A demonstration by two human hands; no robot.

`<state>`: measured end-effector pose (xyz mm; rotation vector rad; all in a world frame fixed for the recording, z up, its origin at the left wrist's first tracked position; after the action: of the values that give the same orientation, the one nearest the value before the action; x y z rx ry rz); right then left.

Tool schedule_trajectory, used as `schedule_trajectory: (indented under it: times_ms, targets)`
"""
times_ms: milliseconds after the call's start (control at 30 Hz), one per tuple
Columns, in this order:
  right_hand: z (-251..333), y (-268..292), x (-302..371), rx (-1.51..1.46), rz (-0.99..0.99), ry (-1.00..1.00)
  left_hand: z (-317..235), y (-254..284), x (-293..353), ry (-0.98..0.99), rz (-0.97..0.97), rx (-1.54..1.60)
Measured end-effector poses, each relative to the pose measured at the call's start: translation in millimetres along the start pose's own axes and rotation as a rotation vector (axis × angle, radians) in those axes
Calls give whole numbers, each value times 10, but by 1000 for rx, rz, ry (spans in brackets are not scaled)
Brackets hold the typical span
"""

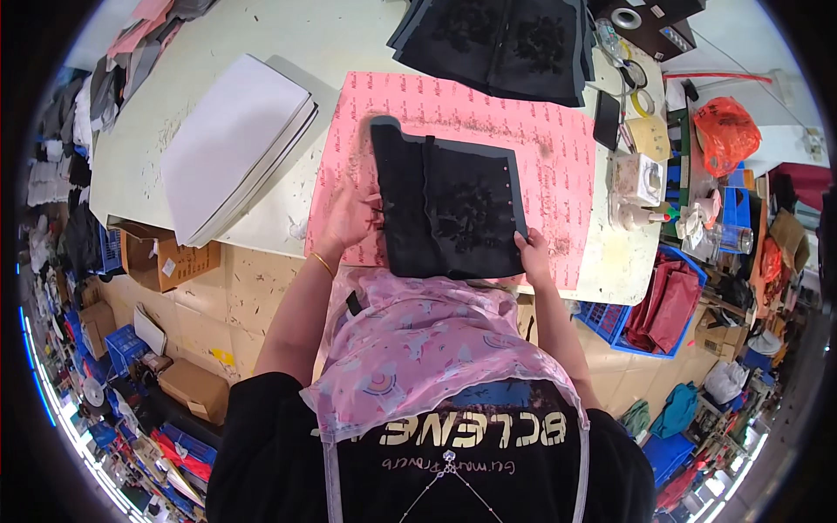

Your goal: Applying adhesive to black plastic components using a brush and attaching white panels.

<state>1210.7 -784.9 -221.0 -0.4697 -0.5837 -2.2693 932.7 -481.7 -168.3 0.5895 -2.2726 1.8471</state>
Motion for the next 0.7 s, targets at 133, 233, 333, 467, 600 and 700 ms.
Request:
schedule_trajectory:
  times_ms: [133,233,333,467,600,700]
  targets:
    - [51,-34,21,3,-106,-13,147,-17,-154,-63,-145,-282]
    - [111,-47,37,7,-135,-29,258,33,-271,-189,-410,-600]
    - [276,-101,92,212,-187,-5,277,94,-385,-108,-515,-605]
    - [220,-110,70,242,-202,33,453,-134,-444,-115,-662,-912]
    - [133,-95,62,210,-273,70,464,-129,-380,-80,-397,-1052]
    - [108,18,48,244,-478,105,20,-337,-288,-496,-634,-1376]
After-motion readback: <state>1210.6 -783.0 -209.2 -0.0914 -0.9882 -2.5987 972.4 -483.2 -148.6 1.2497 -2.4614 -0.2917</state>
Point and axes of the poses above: each hand's wrist, its own x-axis away from the middle knuckle, its own y-axis out of the back of the hand, z = x × y, the point moved 2 cm from there along -x, towards the middle knuckle, and after that the axes turned 1 degree about x, right-handed, at the moved point
